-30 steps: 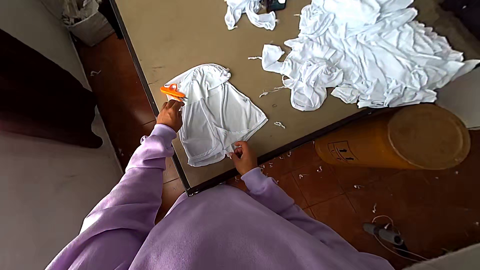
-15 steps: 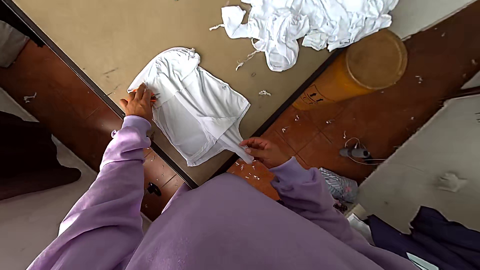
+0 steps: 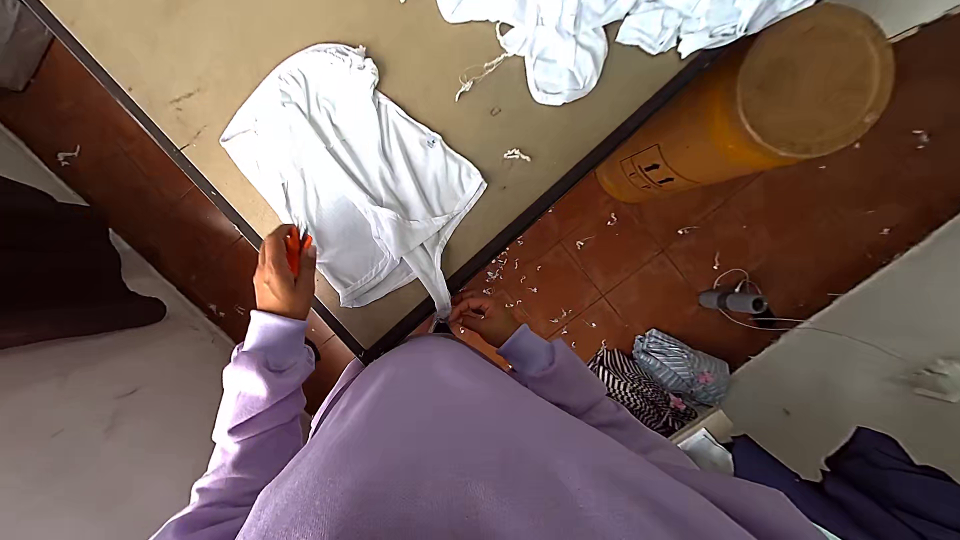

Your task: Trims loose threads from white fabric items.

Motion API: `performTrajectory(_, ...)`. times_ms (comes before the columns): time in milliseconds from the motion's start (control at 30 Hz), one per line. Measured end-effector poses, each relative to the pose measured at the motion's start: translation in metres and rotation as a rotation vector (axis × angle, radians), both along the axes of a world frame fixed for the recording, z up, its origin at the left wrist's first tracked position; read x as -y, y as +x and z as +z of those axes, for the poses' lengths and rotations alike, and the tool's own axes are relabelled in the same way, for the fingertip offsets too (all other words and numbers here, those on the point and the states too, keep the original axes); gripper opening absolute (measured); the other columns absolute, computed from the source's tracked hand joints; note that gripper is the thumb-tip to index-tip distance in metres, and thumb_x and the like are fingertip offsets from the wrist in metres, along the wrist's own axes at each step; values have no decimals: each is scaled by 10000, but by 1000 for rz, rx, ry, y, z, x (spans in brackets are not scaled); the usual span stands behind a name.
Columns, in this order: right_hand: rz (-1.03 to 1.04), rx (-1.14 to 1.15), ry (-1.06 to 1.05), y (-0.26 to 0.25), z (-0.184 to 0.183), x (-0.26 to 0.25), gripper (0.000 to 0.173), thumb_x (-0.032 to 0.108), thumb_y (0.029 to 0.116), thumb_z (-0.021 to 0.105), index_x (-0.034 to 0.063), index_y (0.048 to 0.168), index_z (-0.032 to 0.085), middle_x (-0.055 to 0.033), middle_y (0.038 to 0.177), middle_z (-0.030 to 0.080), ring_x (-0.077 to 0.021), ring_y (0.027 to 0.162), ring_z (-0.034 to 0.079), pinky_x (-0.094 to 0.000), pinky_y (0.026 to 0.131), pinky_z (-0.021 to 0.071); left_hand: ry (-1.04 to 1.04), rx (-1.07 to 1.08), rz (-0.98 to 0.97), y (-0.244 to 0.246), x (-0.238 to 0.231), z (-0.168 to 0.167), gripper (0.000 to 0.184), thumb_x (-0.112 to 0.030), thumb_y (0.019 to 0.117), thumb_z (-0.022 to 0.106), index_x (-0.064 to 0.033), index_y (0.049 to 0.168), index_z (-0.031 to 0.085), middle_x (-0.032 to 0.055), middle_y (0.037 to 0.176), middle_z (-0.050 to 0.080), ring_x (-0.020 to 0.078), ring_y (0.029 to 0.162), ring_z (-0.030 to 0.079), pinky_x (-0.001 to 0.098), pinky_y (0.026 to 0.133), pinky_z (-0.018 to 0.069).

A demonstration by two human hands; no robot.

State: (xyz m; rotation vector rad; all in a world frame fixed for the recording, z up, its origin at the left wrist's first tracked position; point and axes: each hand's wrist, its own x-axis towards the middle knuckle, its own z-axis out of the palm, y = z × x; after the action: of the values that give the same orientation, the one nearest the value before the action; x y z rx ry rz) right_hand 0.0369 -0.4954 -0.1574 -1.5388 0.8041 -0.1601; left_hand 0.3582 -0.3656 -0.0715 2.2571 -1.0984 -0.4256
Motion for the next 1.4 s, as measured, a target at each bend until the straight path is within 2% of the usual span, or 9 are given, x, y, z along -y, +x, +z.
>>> performTrajectory(267,74,65,-293,5,-4,-24,179,60,868,679,31,987,810,-236,1104,713,-440,1151,608,-614,1000,443,-80,-138,-146,-85,-11,-5,285,-118,937,666,70,1152,681,176,797,681,236,621,623,427,602,543)
performTrajectory(433,18,415,-12,6,42,-11,117,31,858,674,-13,962,703,-36,1015,710,-47,974,664,-238,888,566,-51,-918,-254,-125,17,4,434,-125,1030,545,18,1439,523,46,918,712,1,535,526,179,468,459)
performTrajectory(567,51,530,104,10,73,5,109,-20,877,674,14,980,688,21,1020,702,9,824,658,-186,746,586,-209,-1031,-147,-130,40,11,117,26,922,659,41,1029,704,-37,692,656,-30,499,517,144,471,452)
performTrajectory(633,92,493,130,7,79,10,102,-28,881,654,15,947,719,17,1019,723,12,812,666,-175,736,583,-290,-889,-94,-121,49,14,102,17,902,688,29,1001,712,-49,706,661,-40,509,519,143,481,454)
performTrajectory(767,73,346,214,0,78,3,201,-35,966,550,-28,1073,720,-13,969,771,-48,782,726,-231,756,625,-387,-696,1,-95,62,16,107,5,911,695,30,1014,712,-43,740,672,-38,531,534,151,504,475)
performTrajectory(933,-49,340,256,4,69,-8,380,46,1044,369,-98,1333,568,-143,1333,657,-170,1003,742,-335,878,627,-290,-533,62,-69,68,5,174,-56,941,685,27,1093,697,2,798,679,-9,556,549,179,528,488)
performTrajectory(1033,-141,309,350,15,70,-11,347,0,996,353,-23,1319,477,-97,1310,609,-186,1013,732,-362,882,632,57,-452,-71,-70,60,10,465,-231,1049,572,38,1420,496,230,1080,684,314,889,676,512,837,549)
performTrajectory(1167,-158,261,376,22,70,-8,240,-42,994,379,-7,1137,568,-53,1079,694,-149,985,729,-340,896,619,179,-416,-289,-94,30,26,415,-283,1049,554,54,1282,618,235,974,703,377,888,694,602,842,539)
performTrajectory(1400,32,268,130,18,73,3,456,-95,889,564,-86,1345,578,-137,1335,651,-26,828,698,-213,772,594,119,-357,-510,-130,-5,16,375,-293,988,651,31,1165,716,207,1025,743,368,985,718,576,903,549)
